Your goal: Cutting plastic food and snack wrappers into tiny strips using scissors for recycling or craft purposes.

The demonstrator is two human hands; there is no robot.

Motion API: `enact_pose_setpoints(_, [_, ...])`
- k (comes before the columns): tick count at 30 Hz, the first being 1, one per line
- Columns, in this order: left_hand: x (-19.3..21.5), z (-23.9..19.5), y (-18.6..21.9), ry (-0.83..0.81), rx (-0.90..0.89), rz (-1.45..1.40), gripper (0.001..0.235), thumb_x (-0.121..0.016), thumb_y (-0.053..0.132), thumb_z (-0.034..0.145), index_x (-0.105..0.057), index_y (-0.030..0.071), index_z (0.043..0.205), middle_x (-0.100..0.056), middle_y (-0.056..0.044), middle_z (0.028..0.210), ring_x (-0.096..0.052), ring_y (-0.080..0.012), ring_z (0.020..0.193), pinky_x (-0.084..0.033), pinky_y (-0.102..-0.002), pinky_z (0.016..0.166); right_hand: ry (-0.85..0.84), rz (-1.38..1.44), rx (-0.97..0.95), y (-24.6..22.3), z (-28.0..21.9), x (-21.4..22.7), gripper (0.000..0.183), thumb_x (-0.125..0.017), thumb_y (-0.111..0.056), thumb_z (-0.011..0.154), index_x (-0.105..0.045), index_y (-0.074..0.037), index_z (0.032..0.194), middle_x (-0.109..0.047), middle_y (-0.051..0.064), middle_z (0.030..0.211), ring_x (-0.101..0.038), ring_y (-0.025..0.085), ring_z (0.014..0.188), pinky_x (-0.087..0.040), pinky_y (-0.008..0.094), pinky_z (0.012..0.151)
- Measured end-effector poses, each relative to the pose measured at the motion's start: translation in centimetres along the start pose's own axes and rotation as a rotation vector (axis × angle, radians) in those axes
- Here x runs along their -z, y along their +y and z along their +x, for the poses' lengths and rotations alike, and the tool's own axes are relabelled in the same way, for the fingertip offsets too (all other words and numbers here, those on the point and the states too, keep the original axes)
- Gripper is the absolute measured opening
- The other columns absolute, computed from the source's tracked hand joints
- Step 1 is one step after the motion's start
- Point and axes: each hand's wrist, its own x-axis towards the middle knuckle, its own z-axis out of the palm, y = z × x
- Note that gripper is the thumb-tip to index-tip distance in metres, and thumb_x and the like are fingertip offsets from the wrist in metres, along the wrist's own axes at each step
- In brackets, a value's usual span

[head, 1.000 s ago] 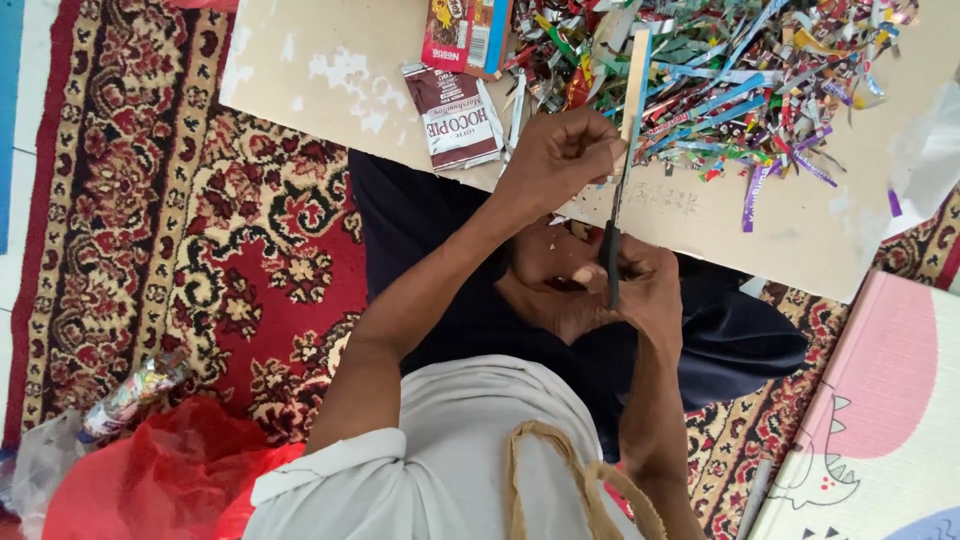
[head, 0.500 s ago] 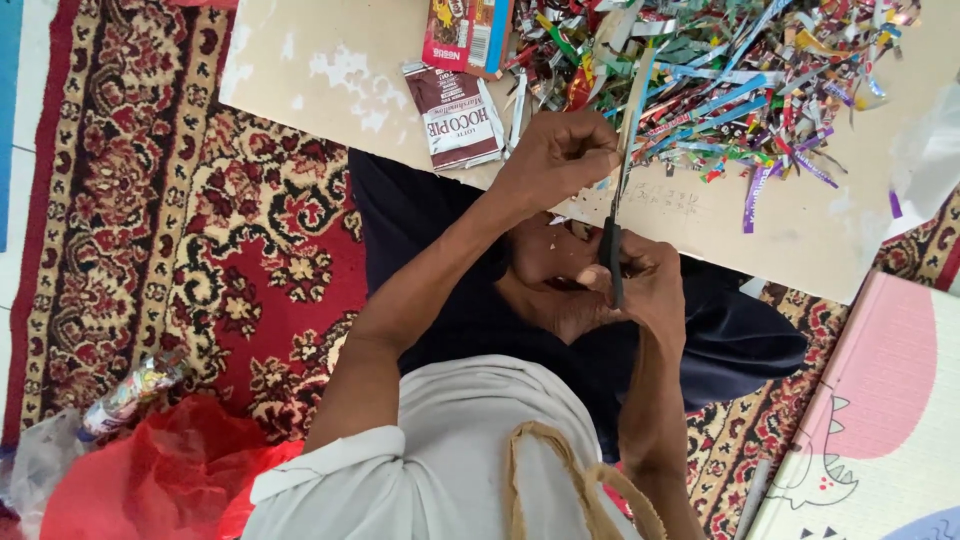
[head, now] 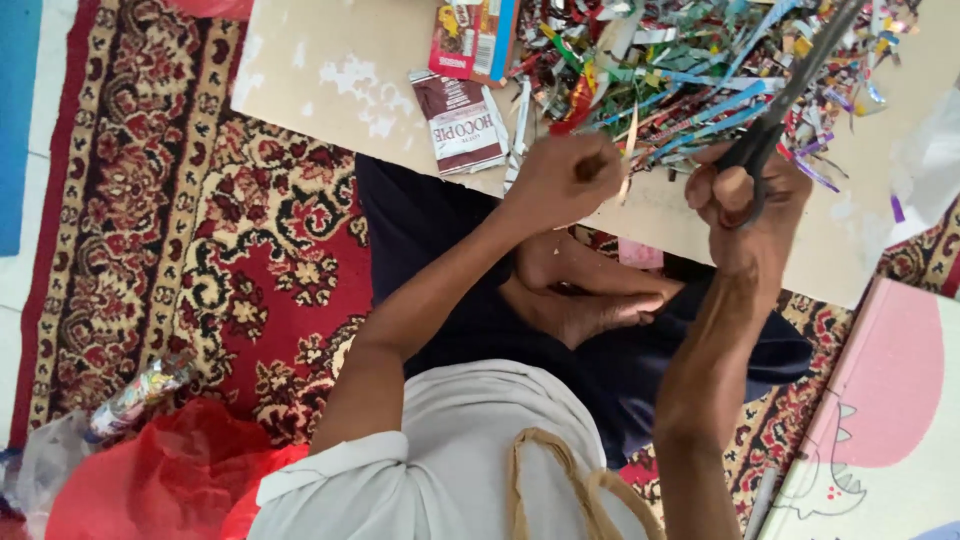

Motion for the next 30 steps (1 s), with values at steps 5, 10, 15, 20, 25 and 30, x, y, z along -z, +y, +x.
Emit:
enact_pose_setpoints(5, [-0.8, 2.9, -2.6, 0.057, -0.2, 0.608, 0.041, -0.054, 0.005, 0.102, -0.051, 0.018, 0.14, -0.061, -0.008, 0.134, -0.066, -0.0299, 0.111, -0.059, -0.039, 0.066, -0.067, -0.082, -0.053, -0.1, -0.8, -1.6, 0.03, -0.07, -0.023, 0.098, -0.064, 0.001, 0.116, -0.062, 0.008, 0.085, -0.037, 0.01, 0.06, -0.03, 0.029, 0.059])
enact_pose_setpoints(10, [0.9, 1.4, -2.9, 0.168, -0.444, 0.629, 0.02, -0.059, 0.02, 0.103, -0.066, 0.004, 0.113, -0.06, -0.009, 0.118, -0.056, -0.0299, 0.115, -0.049, -0.043, 0.102, -0.12, -0.154, -0.141, -2.4, -2.2, -3.3, 0.063, -0.067, -0.033, 0.095, -0.044, -0.011, 0.149, -0.056, 0.002, 0.079, -0.021, 0.005, 0.05, -0.024, 0.025, 0.047])
enact_pose_setpoints(15, [6.1, 0.2, -1.6, 0.316, -0.302, 0.57, 0.021, -0.05, 0.018, 0.106, -0.061, 0.006, 0.12, -0.062, -0.014, 0.126, -0.06, -0.0342, 0.12, -0.048, -0.053, 0.102, -0.141, -0.14, -0.087, -0.4, -2.6, -1.4, 0.099, -0.067, -0.051, 0.086, -0.019, -0.017, 0.166, -0.055, 0.014, 0.08, -0.057, 0.022, 0.073, -0.035, 0.04, 0.06])
enact_pose_setpoints(20, [12.5, 1.1, -5.8, 0.408, -0.043, 0.83, 0.039, -0.057, 0.037, 0.105, -0.053, 0.015, 0.138, -0.058, -0.011, 0.138, -0.055, -0.0324, 0.128, -0.053, -0.049, 0.094, -0.04, -0.266, 0.042, 0.5, -2.0, -0.6, 0.057, -0.079, -0.022, 0.099, -0.026, -0.016, 0.121, -0.038, 0.004, 0.072, -0.032, 0.014, 0.063, -0.028, 0.033, 0.059])
enact_pose_setpoints(25, [13.5, 2.2, -6.6, 0.323, 0.071, 0.856, 0.074, -0.085, 0.02, 0.095, -0.037, 0.016, 0.15, -0.046, -0.013, 0.153, -0.06, -0.0415, 0.125, -0.048, -0.056, 0.092, -0.049, -0.232, -0.006, 1.4, -2.3, -1.0, 0.036, -0.076, -0.027, 0.093, -0.067, -0.002, 0.117, -0.059, 0.004, 0.091, -0.044, 0.012, 0.076, -0.049, 0.031, 0.068])
enact_pose_setpoints(30, [12.7, 2.6, -5.1, 0.561, -0.096, 0.444, 0.048, -0.069, 0.003, 0.098, -0.048, 0.024, 0.135, -0.061, -0.007, 0.127, -0.069, -0.025, 0.113, -0.062, -0.035, 0.088, -0.084, -0.258, -0.007, 0.0, -2.9, -2.6, 0.031, -0.071, -0.029, 0.099, -0.063, -0.008, 0.121, -0.048, 0.001, 0.071, -0.035, 0.011, 0.059, -0.036, 0.036, 0.06])
